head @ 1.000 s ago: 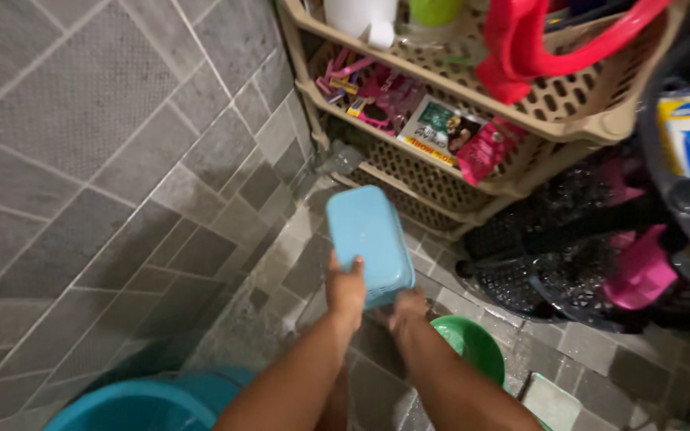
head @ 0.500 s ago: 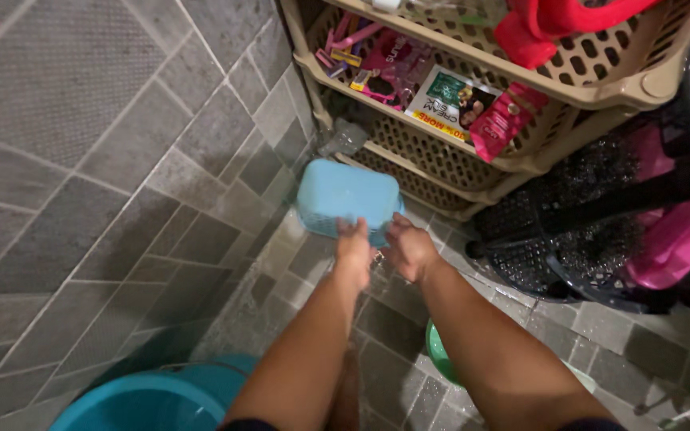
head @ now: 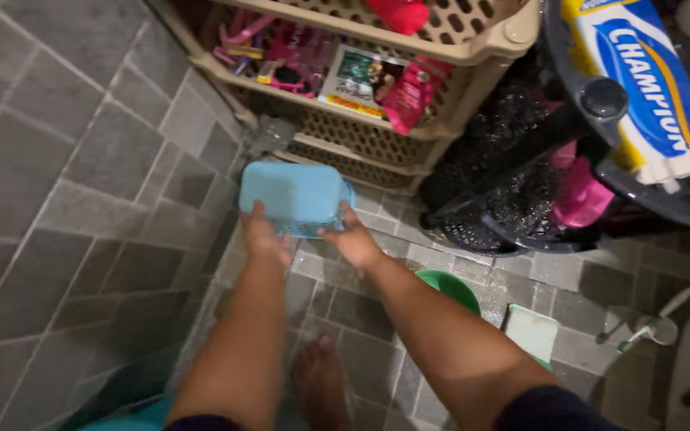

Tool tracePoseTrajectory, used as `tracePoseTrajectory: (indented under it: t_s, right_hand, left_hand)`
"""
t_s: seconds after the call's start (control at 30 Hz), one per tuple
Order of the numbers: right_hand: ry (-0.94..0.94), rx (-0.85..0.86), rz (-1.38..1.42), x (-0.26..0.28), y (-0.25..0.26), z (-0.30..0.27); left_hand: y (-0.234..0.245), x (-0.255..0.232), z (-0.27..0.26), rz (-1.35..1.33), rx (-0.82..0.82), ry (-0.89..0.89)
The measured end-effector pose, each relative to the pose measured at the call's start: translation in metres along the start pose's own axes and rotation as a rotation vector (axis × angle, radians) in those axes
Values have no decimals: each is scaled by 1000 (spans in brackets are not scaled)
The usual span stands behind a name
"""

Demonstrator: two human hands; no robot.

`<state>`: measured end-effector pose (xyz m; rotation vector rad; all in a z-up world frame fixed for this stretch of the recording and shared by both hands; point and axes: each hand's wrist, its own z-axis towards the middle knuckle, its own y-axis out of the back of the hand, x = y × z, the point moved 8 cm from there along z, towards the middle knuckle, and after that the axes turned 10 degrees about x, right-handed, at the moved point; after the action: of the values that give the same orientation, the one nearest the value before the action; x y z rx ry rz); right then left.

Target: The person cleans a blue plastic basket by pouring water over it using a green scoop and scrubbing the interior surfaces by hand in a bathroom.

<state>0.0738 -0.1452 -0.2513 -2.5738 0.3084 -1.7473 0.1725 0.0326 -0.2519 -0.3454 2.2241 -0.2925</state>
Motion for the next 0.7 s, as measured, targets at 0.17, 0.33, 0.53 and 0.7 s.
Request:
tracePoseTrajectory:
  t_s: [0.17,0.33,0.53,0.7]
  right_hand:
    - [-183,23,14,-7,-21,-14]
    - [-228,77,68,19,-19,-24]
    - [-258,-2,-6,32,2,-40]
    - [9,-138,-89,23,20,-13]
  left_hand:
    - [-11,0,4,4,119,33]
    - [-15,5,17,-29,216,-33]
    - [-17,9,-6,129,70,27]
    - [-5,19,15,160,-35,-143]
